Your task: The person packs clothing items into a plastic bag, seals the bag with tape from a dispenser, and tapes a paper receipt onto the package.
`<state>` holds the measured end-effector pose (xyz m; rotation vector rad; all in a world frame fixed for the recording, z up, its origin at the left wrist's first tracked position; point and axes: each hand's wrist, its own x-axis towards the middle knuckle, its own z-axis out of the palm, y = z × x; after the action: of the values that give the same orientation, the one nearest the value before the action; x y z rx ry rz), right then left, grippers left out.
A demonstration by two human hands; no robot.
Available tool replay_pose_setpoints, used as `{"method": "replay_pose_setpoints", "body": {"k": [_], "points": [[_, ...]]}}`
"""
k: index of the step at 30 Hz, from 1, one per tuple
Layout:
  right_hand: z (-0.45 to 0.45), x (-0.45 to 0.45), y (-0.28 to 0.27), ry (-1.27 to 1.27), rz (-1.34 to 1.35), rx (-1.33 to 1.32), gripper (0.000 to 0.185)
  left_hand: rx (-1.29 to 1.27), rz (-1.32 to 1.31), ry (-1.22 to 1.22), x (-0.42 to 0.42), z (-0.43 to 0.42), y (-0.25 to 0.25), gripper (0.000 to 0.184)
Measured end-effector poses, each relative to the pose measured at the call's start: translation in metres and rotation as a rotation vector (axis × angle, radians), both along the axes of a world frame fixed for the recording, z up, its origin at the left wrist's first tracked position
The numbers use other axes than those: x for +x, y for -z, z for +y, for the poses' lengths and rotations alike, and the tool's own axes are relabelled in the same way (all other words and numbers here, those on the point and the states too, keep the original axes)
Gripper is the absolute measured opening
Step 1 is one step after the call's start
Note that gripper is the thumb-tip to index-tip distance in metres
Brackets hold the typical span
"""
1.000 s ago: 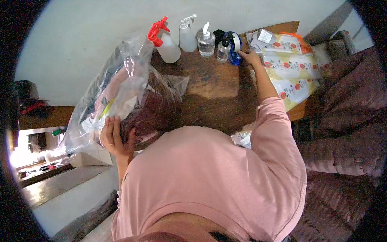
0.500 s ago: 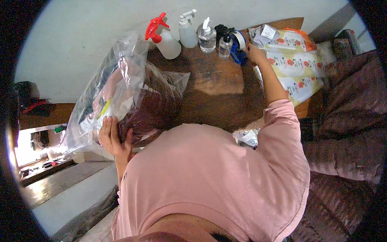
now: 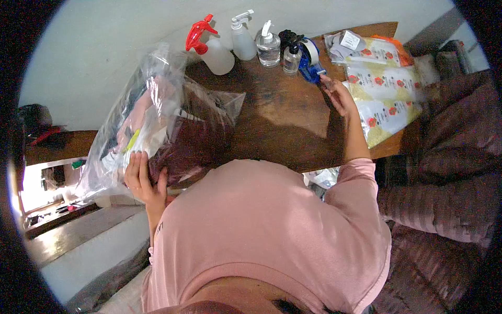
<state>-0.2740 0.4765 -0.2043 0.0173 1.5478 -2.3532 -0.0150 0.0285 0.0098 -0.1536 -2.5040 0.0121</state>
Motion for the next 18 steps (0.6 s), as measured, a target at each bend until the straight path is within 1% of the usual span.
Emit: {"method": "replay_pose_setpoints", "body": {"k": [2,5,6,9,10,11,12,13,14,15,16,17,18], "points": [[-0.004,0.005,-0.004,-0.011,0.004,-0.089,0.027,0.009,-0.013,-0.011,0.001,0.001,-0.001,0.051],[0.003,-0.001,-0.006,0.001,-0.220,0.073,0.031,0.012,-0.010,-0.021,0.000,0.001,0.000,0.051],[0.008,-0.006,0.005,0.040,-0.230,0.249,0.036,0.017,-0.002,-0.021,0.001,0.001,0.000,0.053],[0.009,-0.014,0.007,0.009,-0.138,0.816,0.042,0.023,0.020,-0.020,0.000,-0.001,0.002,0.056],[0.006,-0.019,0.003,0.034,-0.106,0.951,0.047,0.020,0.024,-0.019,0.000,-0.001,0.001,0.056],[0.005,-0.021,-0.002,0.054,-0.048,1.052,0.043,0.016,0.028,-0.018,0.000,-0.002,0.001,0.057],[0.014,-0.033,0.014,-0.025,0.010,1.324,0.042,0.007,0.032,-0.016,0.000,-0.002,0.000,0.056],[0.038,-0.051,0.046,-0.103,0.076,1.595,0.041,0.012,0.040,-0.008,0.000,-0.003,0.002,0.056],[0.067,-0.061,0.081,-0.059,0.247,1.657,0.040,0.017,0.050,0.001,0.000,-0.005,0.005,0.056],[0.082,-0.063,0.101,-0.013,0.423,1.708,0.039,0.021,0.060,0.008,-0.001,-0.007,0.007,0.055],[0.067,-0.049,0.067,0.023,0.084,1.254,0.035,0.008,0.074,0.007,-0.001,-0.007,0.007,0.056],[0.048,-0.031,0.011,0.040,-0.236,0.788,0.032,0.012,0.060,-0.006,-0.001,-0.006,0.005,0.054],[0.039,-0.027,-0.017,0.045,-0.255,0.622,0.026,0.015,0.044,-0.020,-0.001,-0.005,0.002,0.052]]}}
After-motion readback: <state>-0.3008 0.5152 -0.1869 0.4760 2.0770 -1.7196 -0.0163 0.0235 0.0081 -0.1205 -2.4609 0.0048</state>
